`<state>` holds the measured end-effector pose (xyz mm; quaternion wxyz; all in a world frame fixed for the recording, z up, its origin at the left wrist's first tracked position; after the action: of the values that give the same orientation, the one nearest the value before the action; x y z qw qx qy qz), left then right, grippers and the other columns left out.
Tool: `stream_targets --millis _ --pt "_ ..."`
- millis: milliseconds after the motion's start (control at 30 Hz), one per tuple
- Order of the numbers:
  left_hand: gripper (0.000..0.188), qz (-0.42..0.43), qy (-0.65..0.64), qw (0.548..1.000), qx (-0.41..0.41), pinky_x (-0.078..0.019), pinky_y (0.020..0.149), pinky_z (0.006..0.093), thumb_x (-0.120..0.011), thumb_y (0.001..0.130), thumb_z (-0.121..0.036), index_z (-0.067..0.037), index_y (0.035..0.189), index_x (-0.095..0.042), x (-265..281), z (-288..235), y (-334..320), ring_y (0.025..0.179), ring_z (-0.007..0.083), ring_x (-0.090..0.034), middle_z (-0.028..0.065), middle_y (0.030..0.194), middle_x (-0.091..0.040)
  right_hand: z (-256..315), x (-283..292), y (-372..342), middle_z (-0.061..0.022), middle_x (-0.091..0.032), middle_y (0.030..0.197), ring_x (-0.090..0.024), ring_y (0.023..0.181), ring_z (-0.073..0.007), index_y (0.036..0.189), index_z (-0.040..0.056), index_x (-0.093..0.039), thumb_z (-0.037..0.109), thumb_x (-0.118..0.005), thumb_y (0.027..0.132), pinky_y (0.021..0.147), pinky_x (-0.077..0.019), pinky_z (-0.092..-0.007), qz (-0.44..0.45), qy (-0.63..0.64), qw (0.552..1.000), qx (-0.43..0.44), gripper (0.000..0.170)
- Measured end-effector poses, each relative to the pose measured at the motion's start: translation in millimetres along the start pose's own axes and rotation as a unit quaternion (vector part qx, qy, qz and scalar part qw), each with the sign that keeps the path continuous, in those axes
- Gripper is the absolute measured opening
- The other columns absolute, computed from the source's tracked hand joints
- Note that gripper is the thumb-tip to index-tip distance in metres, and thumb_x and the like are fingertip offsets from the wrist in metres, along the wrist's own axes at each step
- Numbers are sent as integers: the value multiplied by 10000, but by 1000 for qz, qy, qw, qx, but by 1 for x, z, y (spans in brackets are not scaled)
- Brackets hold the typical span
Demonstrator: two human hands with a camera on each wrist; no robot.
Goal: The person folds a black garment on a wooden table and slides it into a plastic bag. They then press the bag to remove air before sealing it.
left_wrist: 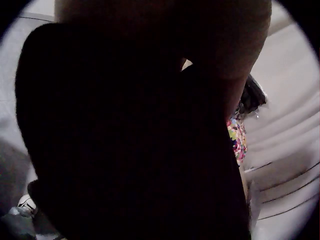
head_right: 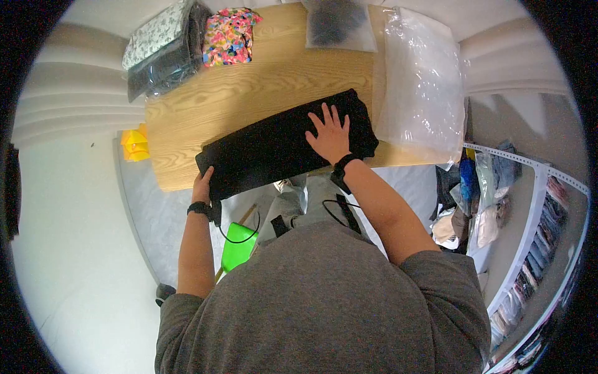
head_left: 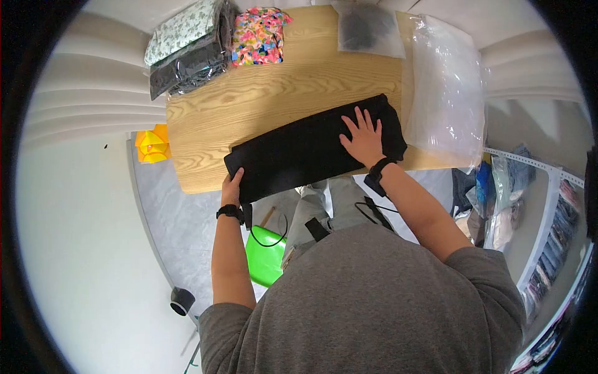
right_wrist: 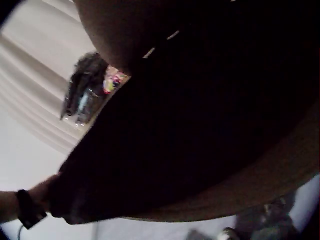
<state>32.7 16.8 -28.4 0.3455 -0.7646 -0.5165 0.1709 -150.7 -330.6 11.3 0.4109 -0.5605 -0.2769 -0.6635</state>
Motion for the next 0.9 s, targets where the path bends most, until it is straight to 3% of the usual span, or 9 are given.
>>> stream_targets --millis 100,200,300,500,567,700,867,900 --pt "557 8 -29 1000 4 -455 836 313 -659 799 -344 43 1171 -507 3 3 -2 955 223 -583 139 1086 -590 34 18 6 -114 -293 1420 -227 1328 -296 1264 172 -469 258 -530 770 1027 -176 -580 -35 19 998 -38 506" --pt "577 43 -13 999 12 -454 838 308 -671 785 -348 44 1174 -503 7 2 -1 958 215 -583 136 1091 -589 79 28 1 -102 -332 1395 -259 1306 -299 1270 200 -464 330 -516 827 1017 -170 -596 -79 33 988 128 464" --pt "573 75 53 995 42 -465 821 303 -675 778 -353 32 1169 -508 6 3 -3 959 210 -583 122 1077 -594 78 -17 -7 -96 -358 1374 -277 1294 -296 1279 222 -456 394 -484 862 1012 -168 -604 -58 10 989 135 451" --pt "525 97 -47 993 49 -492 795 321 -646 779 -251 22 1194 -473 -16 -26 -34 950 224 -586 116 1083 -585 80 -27 -12 -92 -343 1384 -276 1297 -288 1311 239 -416 435 -455 873 1020 -163 -595 -49 -6 992 120 481" --pt "511 86 -136 987 -30 -493 805 326 -620 782 -212 26 1203 -455 -19 -46 -56 942 239 -588 127 1097 -572 86 -27 -14 -91 -342 1384 -277 1296 -286 1316 238 -409 434 -453 875 1021 -165 -593 -54 -2 992 115 485" --pt "507 103 -159 980 -66 -485 820 326 -598 793 -212 19 1219 -448 -25 -80 -94 971 246 -570 129 1112 -555 104 -29 -33 -88 -336 1389 -281 1297 -263 1327 221 -390 419 -445 882 1026 -173 -579 -51 30 993 102 491" --pt "470 134 -21 980 -146 -437 857 294 -585 824 -115 29 1241 -424 -105 -122 -131 992 194 -529 114 1155 -529 97 -41 -38 -65 -349 1386 -286 1301 -242 1344 233 -358 382 -459 886 1047 -179 -539 -60 72 990 107 491" --pt "418 133 -14 979 -156 -456 807 289 -596 828 -142 31 1187 -471 -128 -129 -135 937 193 -551 106 1094 -561 95 -41 -38 -65 -355 1382 -288 1301 -246 1344 234 -358 370 -466 886 1050 -178 -536 -65 82 987 119 489"
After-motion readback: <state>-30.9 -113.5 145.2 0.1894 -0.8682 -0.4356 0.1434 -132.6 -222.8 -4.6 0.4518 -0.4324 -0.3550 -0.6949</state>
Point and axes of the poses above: each hand's wrist, its own y-axis towards the middle knuckle, its own x-axis out of the back of the hand, z = x × y, the point moved 4 cm from there along y, towards the middle knuckle
